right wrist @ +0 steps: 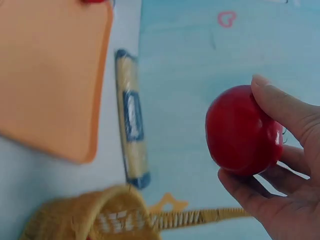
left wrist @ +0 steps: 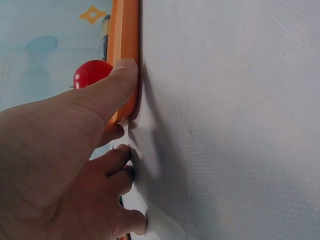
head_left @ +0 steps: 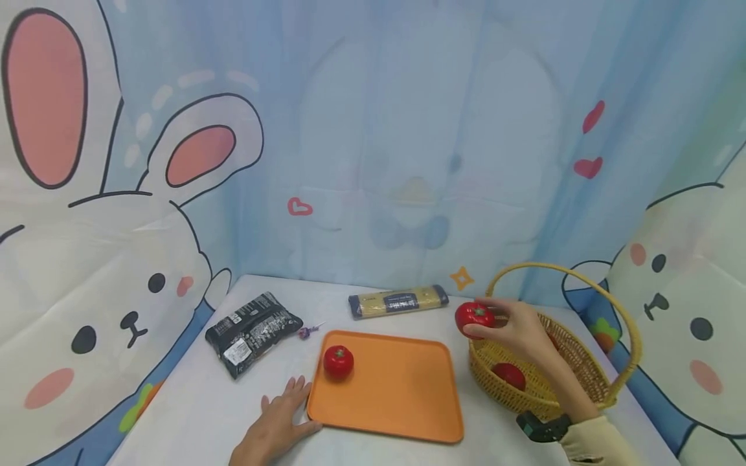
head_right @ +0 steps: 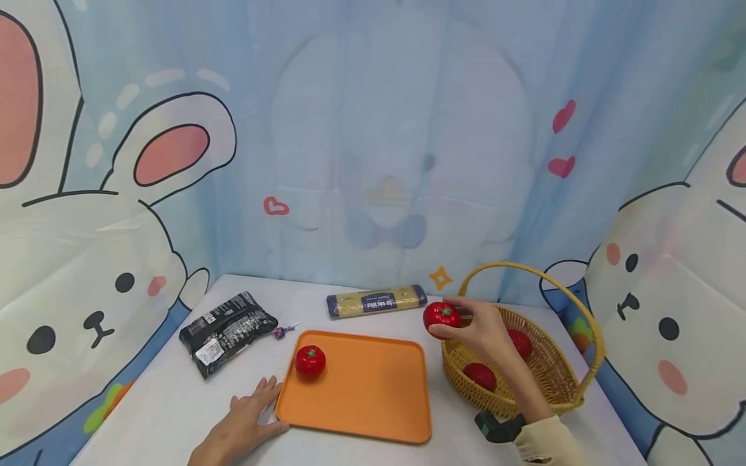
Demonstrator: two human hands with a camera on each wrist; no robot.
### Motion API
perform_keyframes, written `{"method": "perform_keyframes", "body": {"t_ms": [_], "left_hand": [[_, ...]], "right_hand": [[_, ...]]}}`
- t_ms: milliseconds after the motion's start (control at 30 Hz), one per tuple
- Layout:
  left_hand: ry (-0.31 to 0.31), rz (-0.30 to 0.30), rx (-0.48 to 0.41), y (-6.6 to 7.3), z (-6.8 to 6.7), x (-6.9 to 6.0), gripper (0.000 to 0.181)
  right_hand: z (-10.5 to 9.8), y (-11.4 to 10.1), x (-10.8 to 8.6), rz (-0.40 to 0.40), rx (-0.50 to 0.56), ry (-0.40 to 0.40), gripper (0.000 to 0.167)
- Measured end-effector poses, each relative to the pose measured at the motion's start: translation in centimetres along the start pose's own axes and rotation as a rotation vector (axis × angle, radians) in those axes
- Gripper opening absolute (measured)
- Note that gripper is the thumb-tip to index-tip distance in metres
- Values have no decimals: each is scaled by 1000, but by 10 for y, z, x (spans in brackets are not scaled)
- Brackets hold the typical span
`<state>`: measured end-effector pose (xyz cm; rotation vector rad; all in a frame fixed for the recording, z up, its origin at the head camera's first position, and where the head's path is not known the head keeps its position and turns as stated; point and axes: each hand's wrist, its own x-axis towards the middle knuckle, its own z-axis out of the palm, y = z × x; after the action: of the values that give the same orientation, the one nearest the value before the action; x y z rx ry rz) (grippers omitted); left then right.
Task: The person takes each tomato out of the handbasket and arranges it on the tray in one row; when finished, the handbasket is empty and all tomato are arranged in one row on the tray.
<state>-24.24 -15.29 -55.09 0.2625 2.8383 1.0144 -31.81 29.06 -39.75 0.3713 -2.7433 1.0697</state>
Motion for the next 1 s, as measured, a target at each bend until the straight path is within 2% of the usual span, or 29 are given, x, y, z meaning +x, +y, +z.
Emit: {"method": "perform_keyframes", "body": {"t_ms": [167,333,467,767,1000], "left_hand": [[-7,-6,0,-1,1,1,82],[-12,-37,22,-3,0,-1,82],[-25,-35,13,-1,0,0,83],[1,5,-22,0,0,-2,81],[-45,-63,8,3,-1,2,82]], "right_hand": [[18,-19,-2,8,92,-4,74],[51,-39,3,-7,171,-23,69],[75,-49,6,-12,205,-32,64],[125,-58,10,49,244,-65,64],[157,-52,8,74,217,-95,61]]}}
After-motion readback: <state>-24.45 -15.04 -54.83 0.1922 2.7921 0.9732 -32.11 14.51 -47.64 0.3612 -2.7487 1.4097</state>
